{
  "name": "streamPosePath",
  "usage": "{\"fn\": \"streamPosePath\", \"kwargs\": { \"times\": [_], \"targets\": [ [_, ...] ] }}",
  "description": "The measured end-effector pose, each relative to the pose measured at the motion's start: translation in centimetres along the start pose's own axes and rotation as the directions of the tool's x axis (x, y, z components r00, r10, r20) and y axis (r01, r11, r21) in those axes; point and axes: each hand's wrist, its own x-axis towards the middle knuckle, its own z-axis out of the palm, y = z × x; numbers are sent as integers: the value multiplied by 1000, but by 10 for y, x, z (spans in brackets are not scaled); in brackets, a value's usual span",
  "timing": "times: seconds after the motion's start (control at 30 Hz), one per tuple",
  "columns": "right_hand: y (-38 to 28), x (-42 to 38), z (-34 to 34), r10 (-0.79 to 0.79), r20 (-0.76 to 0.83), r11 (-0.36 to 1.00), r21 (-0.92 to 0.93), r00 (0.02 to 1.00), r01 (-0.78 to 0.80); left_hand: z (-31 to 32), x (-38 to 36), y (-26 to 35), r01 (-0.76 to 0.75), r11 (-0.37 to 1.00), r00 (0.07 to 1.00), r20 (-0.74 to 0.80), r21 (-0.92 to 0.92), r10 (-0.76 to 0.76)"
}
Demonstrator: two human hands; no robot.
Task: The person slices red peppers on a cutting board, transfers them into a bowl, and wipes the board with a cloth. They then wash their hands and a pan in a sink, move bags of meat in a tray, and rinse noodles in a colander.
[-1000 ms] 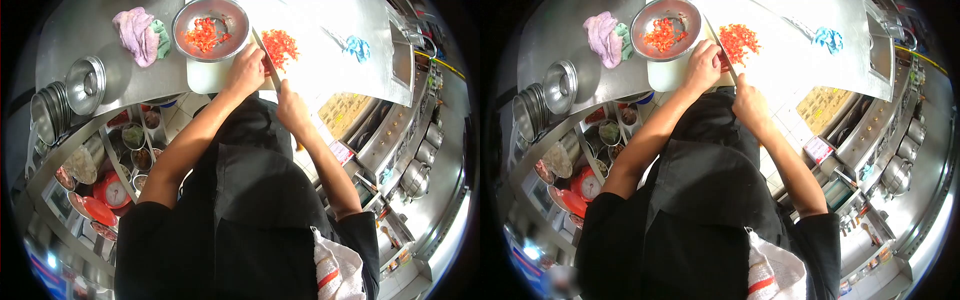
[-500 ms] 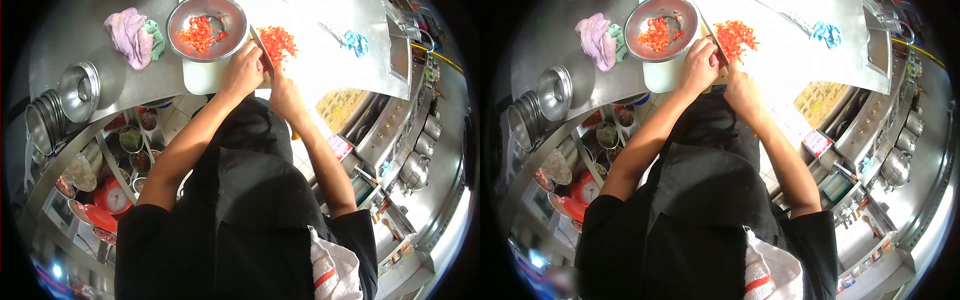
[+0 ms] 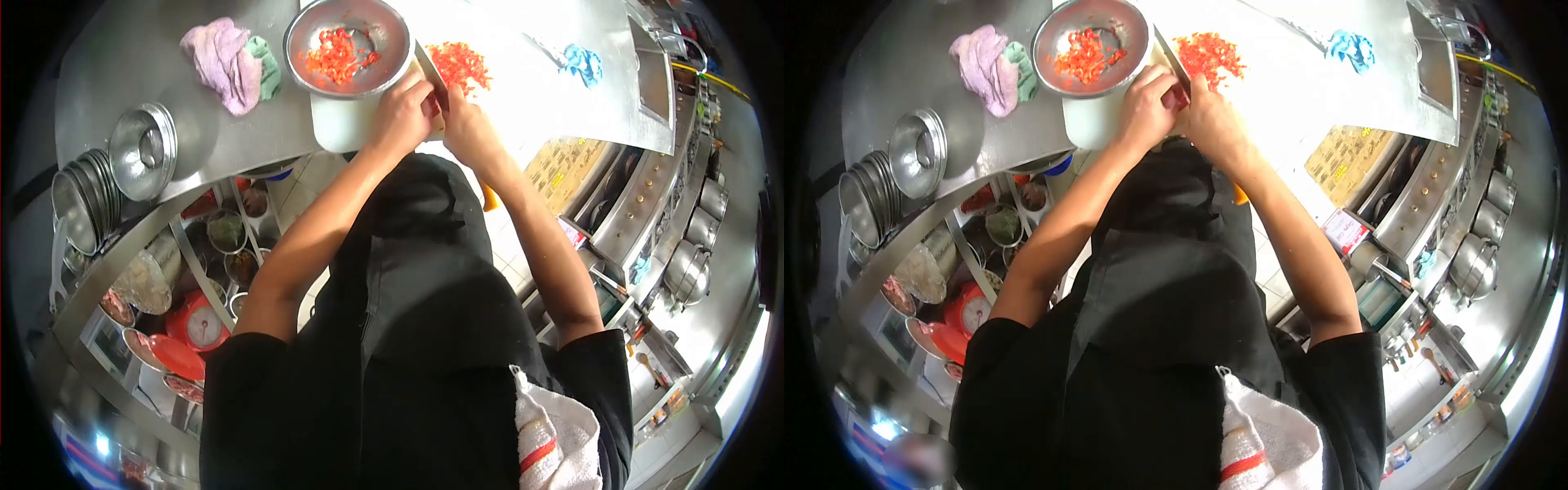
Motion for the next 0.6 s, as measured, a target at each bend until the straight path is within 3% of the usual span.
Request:
{"fn": "streamPosePath", "kwargs": {
  "times": [0.1,0.17,0.23,0.37,0.43,0.5,0.57,0.6],
  "targets": [
    [-10,-18,-20,-4,68,999,-33,998,7,-1,-2,-3,41,999,997,-66,1,-41],
    [-15,-38,-20,118,109,985,-136,987,-103,-2,-3,-2,62,998,996,-63,-5,-62],
    [-8,-36,1,101,48,982,-163,994,-92,-2,-4,-1,53,999,998,-24,-2,-53],
    [-6,-5,13,55,-38,997,64,998,-53,-6,-6,-1,51,999,996,67,-2,-51],
    [-11,3,-3,2,-2,1000,26,1000,-1,-4,-3,-5,27,997,999,-40,-67,-30],
    [-23,-21,-20,31,76,999,36,997,-33,-5,-5,-8,37,999,998,-40,-16,-37],
    [-32,-38,-20,182,149,979,-120,972,-165,-8,-6,-5,77,997,997,-5,3,-77],
    [-31,-34,-12,177,162,980,-118,971,-159,-6,-6,-7,24,999,999,-37,46,-23]
  ]
}}
